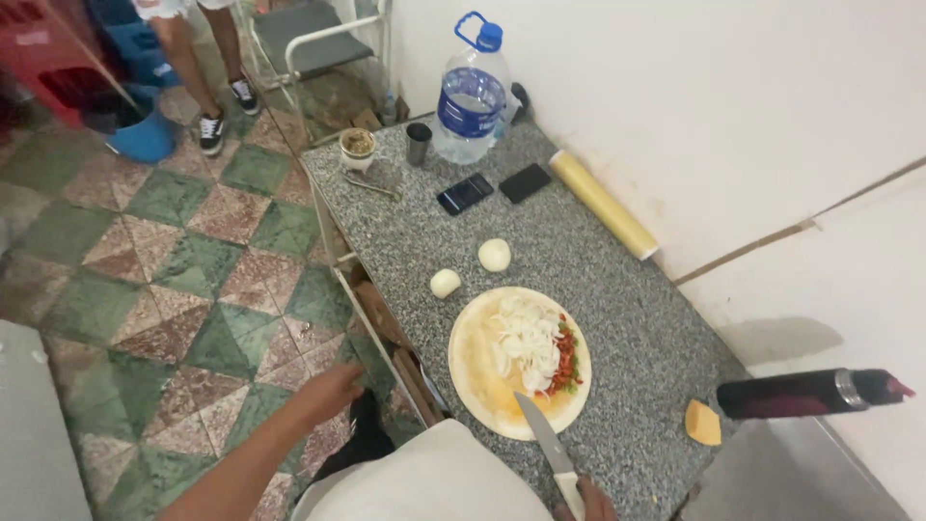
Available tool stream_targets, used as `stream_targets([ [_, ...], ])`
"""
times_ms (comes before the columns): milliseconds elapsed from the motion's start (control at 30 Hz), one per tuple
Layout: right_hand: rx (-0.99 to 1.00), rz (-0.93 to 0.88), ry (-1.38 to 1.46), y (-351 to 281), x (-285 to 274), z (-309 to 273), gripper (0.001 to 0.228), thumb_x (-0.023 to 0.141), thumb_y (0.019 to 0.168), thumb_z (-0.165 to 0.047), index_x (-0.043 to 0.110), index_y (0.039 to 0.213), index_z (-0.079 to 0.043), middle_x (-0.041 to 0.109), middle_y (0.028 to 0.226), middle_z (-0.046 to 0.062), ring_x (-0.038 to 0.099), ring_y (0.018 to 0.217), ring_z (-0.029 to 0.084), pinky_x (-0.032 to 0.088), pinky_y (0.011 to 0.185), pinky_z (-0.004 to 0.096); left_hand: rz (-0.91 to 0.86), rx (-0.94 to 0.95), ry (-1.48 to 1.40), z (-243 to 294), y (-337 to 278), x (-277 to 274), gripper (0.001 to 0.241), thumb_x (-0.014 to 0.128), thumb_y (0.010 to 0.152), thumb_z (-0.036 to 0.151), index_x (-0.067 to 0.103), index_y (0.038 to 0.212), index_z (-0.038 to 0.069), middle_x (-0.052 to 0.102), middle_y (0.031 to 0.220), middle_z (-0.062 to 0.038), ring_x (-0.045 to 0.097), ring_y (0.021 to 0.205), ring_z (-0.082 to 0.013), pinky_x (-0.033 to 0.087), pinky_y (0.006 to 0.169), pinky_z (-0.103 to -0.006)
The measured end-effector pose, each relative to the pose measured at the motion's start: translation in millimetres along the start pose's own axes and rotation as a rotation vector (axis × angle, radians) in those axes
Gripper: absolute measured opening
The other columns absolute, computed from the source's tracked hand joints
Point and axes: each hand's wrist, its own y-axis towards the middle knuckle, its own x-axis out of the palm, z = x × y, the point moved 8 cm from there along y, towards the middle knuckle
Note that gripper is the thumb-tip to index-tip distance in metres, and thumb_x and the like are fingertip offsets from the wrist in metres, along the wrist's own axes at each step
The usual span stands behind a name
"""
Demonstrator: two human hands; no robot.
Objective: Chopping vegetables on a plate with a knife and checking a pot on the stove
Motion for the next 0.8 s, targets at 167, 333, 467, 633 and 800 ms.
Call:
stream_targets([
  [167,-0.262,-0.142,0.010,36,98,87,0.087,0.081,0.075,-0.048,0.046,0.150,-0.020,0.058,0.137,0.010,0.056,0.126,0.034,0.045,0.105,0.050,-0.039,0.122,-0.013,139,25,-39,0.046,0.058,0.103,0.025,0.053,0.149,0.018,0.058,0.146,-0.006,0.060,0.128,-0.0305,0.053,0.099,-0.0481],
  [333,-0.064,-0.217,0.121,-19,3,1,0.072,0.070,0.085,-0.026,0.043,0.151,-0.015,0.059,0.126,0.018,0.054,0.113,0.042,0.045,0.093,0.053,-0.144,0.330,0.075,223,65,-2,0.053,0.059,0.103,0.021,0.046,0.154,0.011,0.049,0.156,-0.012,0.052,0.137,-0.0323,0.049,0.105,-0.0500],
  [467,-0.147,-0.117,0.157,-11,-28,-36,0.078,0.076,0.081,-0.021,0.044,0.151,-0.011,0.054,0.141,0.017,0.050,0.126,0.040,0.040,0.104,0.053,0.077,0.636,0.291,278,85,-6,0.060,0.068,0.094,0.010,0.049,0.149,0.002,0.051,0.150,-0.020,0.059,0.123,-0.0409,0.051,0.096,-0.0518],
  [633,-0.224,-0.030,0.218,-26,-43,-43,0.074,0.072,0.084,-0.015,0.045,0.153,-0.012,0.052,0.142,0.020,0.050,0.127,0.041,0.042,0.103,0.056,-0.024,0.703,0.526,285,89,31,0.064,0.050,0.093,-0.012,0.045,0.154,0.007,0.044,0.158,-0.020,0.046,0.140,-0.0396,0.045,0.105,-0.0537],
  [800,-0.175,0.134,0.187,-35,-11,-6,0.067,0.075,0.083,-0.026,0.056,0.147,-0.015,0.065,0.136,0.011,0.059,0.125,0.036,0.050,0.100,0.053,0.231,0.878,0.517,267,85,41,0.040,0.063,0.092,0.010,0.057,0.132,0.006,0.056,0.139,-0.020,0.059,0.113,-0.0378,0.053,0.082,-0.0507],
])
